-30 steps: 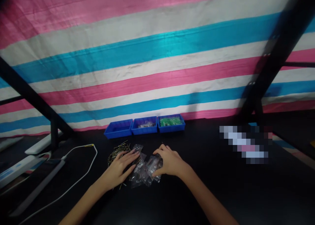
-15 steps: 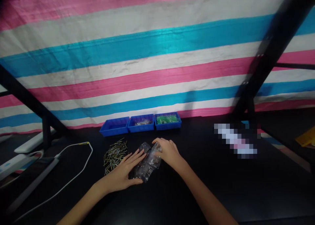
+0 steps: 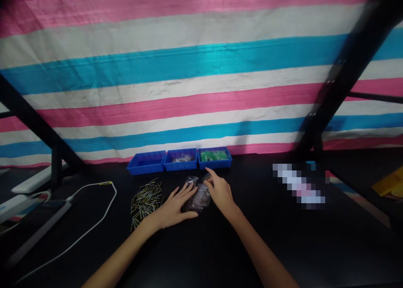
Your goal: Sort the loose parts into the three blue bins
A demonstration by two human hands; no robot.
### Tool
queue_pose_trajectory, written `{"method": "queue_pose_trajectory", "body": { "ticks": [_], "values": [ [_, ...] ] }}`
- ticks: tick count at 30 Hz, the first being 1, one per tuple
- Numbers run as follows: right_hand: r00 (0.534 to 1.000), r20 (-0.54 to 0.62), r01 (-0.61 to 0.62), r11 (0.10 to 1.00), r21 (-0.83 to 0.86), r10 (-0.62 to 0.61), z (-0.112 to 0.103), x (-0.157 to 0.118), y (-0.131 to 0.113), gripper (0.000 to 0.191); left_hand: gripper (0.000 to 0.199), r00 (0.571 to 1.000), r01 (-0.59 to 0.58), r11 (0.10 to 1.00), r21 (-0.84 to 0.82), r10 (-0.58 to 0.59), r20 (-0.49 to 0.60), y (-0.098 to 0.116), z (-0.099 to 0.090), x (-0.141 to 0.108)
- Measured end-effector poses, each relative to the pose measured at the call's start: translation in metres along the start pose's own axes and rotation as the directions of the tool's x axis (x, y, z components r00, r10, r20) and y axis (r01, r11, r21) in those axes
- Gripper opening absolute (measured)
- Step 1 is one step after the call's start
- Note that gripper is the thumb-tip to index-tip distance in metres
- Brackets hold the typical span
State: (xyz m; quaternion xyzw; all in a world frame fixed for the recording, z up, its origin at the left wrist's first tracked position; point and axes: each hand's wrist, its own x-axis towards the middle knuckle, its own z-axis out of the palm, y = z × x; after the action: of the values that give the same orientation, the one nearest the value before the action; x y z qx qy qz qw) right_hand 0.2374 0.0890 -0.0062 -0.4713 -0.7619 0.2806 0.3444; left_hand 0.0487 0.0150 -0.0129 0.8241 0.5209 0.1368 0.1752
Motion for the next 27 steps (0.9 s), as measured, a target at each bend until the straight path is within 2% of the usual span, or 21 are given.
{"method": "queue_pose_trajectory", "body": {
  "ticks": [2,5,8,11,13,15,17,19,21,23,27],
  "values": [
    [1.000,-0.021,-0.019,0.988,0.150,0.022,0.000,0.001,-0.003,0.044,0.071,0.999,0.004,0.997,-0.072,-0.008,-0.045,0.003,0.001,-0.004],
    [0.997,0.076,-0.035,0.913,0.407,0.005,0.002,-0.002,-0.015,0.049,0.059,0.971,0.042,0.983,-0.179,-0.083,-0.225,0.009,0.002,-0.006],
    [0.975,0.213,-0.056,0.844,0.534,-0.070,0.006,-0.009,-0.030,0.059,0.042,0.885,0.059,0.938,-0.341,-0.207,-0.417,0.015,0.001,-0.004],
    [0.959,0.265,-0.065,0.825,0.562,-0.105,0.011,-0.015,-0.038,0.063,0.023,0.812,-0.019,0.863,-0.505,-0.282,-0.511,0.018,-0.005,-0.001],
    [0.967,0.238,-0.055,0.829,0.556,-0.096,0.014,-0.016,-0.038,0.057,0.019,0.778,-0.070,0.825,-0.560,-0.306,-0.548,0.018,-0.009,-0.001],
    [0.980,0.185,-0.038,0.844,0.534,-0.073,0.016,-0.016,-0.037,0.042,0.016,0.757,-0.093,0.806,-0.584,-0.324,-0.568,0.018,-0.011,-0.002],
    [0.989,0.127,0.000,0.868,0.496,-0.073,0.017,-0.015,-0.036,0.026,0.013,0.754,-0.117,0.801,-0.587,-0.312,-0.577,0.017,-0.011,-0.003],
    [0.988,0.094,0.066,0.891,0.450,-0.120,0.015,-0.014,-0.036,0.018,0.012,0.758,-0.138,0.810,-0.570,-0.284,-0.587,0.016,-0.011,-0.004],
    [0.978,0.089,0.133,0.899,0.416,-0.187,0.014,-0.015,-0.038,0.016,0.013,0.757,-0.137,0.828,-0.544,-0.267,-0.596,0.015,-0.011,-0.004],
    [0.975,0.092,0.149,0.902,0.405,-0.202,0.014,-0.016,-0.040,0.016,0.011,0.752,-0.121,0.845,-0.521,-0.265,-0.604,0.013,-0.013,-0.004],
    [0.991,0.103,0.033,0.888,0.458,-0.090,0.016,-0.016,-0.041,0.024,0.014,0.718,-0.087,0.848,-0.523,-0.310,-0.623,0.005,-0.017,-0.003]
  ]
}}
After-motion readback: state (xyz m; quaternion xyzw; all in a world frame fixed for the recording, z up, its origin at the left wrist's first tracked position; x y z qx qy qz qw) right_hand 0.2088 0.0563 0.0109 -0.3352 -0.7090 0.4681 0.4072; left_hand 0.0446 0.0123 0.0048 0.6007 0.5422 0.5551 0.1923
